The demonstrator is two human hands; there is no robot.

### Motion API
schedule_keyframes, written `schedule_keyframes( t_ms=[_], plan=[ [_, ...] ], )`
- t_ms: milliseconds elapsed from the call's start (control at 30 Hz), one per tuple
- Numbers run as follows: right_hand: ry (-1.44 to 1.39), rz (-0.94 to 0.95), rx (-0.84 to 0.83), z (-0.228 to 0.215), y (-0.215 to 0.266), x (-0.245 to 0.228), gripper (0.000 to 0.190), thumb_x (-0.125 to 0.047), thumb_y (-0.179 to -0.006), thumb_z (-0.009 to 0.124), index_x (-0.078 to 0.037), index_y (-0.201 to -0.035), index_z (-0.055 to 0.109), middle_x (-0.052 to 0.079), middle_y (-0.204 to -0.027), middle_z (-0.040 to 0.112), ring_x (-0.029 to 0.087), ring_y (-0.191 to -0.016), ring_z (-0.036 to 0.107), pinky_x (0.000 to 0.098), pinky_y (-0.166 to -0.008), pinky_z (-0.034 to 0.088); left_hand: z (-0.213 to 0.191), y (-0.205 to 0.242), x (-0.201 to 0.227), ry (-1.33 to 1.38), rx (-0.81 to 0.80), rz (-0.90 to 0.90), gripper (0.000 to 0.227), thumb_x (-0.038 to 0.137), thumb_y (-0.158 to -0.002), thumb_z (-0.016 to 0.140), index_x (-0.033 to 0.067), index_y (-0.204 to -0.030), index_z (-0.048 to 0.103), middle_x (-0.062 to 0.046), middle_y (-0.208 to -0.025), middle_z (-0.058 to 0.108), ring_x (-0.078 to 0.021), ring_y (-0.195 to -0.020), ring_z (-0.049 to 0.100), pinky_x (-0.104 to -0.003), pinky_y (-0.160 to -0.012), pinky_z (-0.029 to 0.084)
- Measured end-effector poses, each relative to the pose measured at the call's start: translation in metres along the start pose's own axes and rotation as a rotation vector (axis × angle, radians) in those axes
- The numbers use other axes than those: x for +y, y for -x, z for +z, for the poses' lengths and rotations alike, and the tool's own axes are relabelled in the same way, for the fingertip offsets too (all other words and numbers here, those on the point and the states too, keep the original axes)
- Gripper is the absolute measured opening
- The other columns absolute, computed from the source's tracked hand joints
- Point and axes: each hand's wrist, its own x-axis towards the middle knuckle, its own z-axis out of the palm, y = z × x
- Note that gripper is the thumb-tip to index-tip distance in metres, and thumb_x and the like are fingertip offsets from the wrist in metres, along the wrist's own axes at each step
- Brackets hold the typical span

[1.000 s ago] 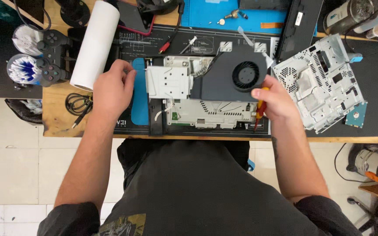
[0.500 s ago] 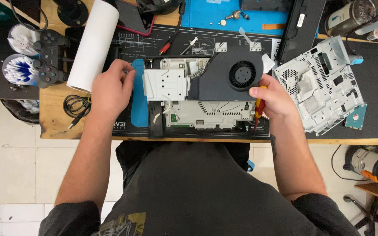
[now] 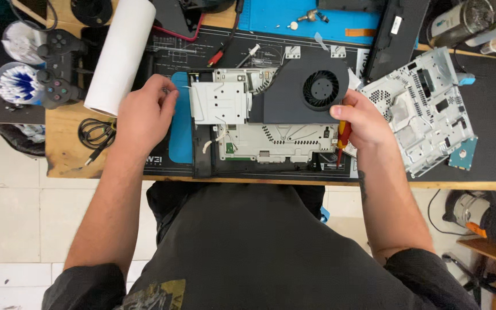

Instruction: The person uses a screwdriver to fasten screws onto a metal chassis. They then flip the chassis over and attach a black fan assembly to the internal components, securing it with additional screws.

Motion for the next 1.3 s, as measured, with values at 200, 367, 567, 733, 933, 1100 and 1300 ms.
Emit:
schedule_keyframes(
  t_ms=[200, 367, 567, 733, 933, 1100, 1300],
  plan=[
    [-0.046, -0.021, 0.016, 0.002, 0.010, -0.015, 0.059, -0.022, -0.082, 0.094, 0.001, -0.134, 0.077, 0.013, -0.107, 0.078, 0.020, -0.084, 0.079, 0.0359, -0.073, 0.068, 0.007, -0.004, -0.008, 0.031, 0.012, -0.018, 0.015, 0.014, -0.127, 0.066, 0.0049, -0.135, 0.075, -0.009, -0.090, 0.083, -0.0308, -0.080, 0.082, -0.045, -0.077, 0.063],
    [-0.047, 0.018, -0.035, 0.008, 0.009, -0.005, 0.057, -0.023, -0.084, 0.095, 0.000, -0.132, 0.076, 0.010, -0.104, 0.078, 0.019, -0.078, 0.079, 0.0334, -0.068, 0.067, 0.009, -0.002, 0.006, 0.178, 0.065, -0.016, 0.016, 0.011, -0.128, 0.058, 0.0010, -0.136, 0.068, -0.015, -0.103, 0.086, -0.0335, -0.086, 0.083, -0.049, -0.080, 0.063],
    [-0.029, 0.074, -0.125, 0.014, 0.008, -0.008, 0.052, -0.018, -0.087, 0.094, 0.003, -0.130, 0.073, 0.009, -0.091, 0.072, 0.017, -0.054, 0.072, 0.0295, -0.044, 0.060, 0.022, 0.000, 0.016, 0.387, 0.066, -0.035, 0.018, 0.014, -0.128, 0.054, 0.0007, -0.136, 0.063, -0.021, -0.103, 0.085, -0.0337, -0.080, 0.082, -0.048, -0.072, 0.063],
    [-0.028, 0.138, -0.176, 0.008, 0.015, -0.002, 0.053, -0.017, -0.088, 0.094, 0.003, -0.132, 0.071, 0.010, -0.090, 0.070, 0.016, -0.049, 0.074, 0.0249, -0.034, 0.058, 0.024, 0.000, 0.016, 0.496, 0.062, -0.074, 0.018, 0.016, -0.127, 0.055, 0.0014, -0.134, 0.063, -0.022, -0.102, 0.084, -0.0281, -0.074, 0.080, -0.043, -0.069, 0.064],
    [0.132, 0.184, -0.205, -0.003, 0.028, -0.016, 0.054, -0.009, -0.090, 0.089, 0.001, -0.140, 0.071, 0.014, -0.109, 0.074, 0.016, -0.068, 0.071, 0.0284, -0.045, 0.062, 0.024, 0.004, 0.020, 0.544, 0.054, -0.086, 0.019, 0.016, -0.127, 0.055, 0.0008, -0.134, 0.064, -0.021, -0.101, 0.082, -0.0258, -0.071, 0.079, -0.040, -0.067, 0.065],
    [0.150, 0.143, -0.224, -0.014, 0.009, 0.006, 0.063, -0.005, -0.094, 0.088, -0.002, -0.152, 0.061, 0.013, -0.116, 0.078, 0.013, -0.072, 0.072, 0.0243, -0.043, 0.058, 0.025, 0.003, 0.018, 0.544, 0.046, -0.076, 0.020, 0.013, -0.128, 0.053, -0.0017, -0.133, 0.065, -0.020, -0.093, 0.078, -0.0242, -0.065, 0.075, -0.041, -0.064, 0.062],
    [0.165, 0.143, -0.244, -0.025, 0.005, 0.018, 0.066, -0.008, -0.095, 0.087, -0.001, -0.156, 0.062, 0.017, -0.118, 0.080, 0.016, -0.073, 0.073, 0.0259, -0.043, 0.059, 0.023, 0.006, 0.023, 0.561, 0.054, -0.092, 0.019, 0.015, -0.128, 0.055, 0.0000, -0.132, 0.065, -0.018, -0.090, 0.076, -0.0234, -0.063, 0.073, -0.039, -0.064, 0.061]
  ],
)
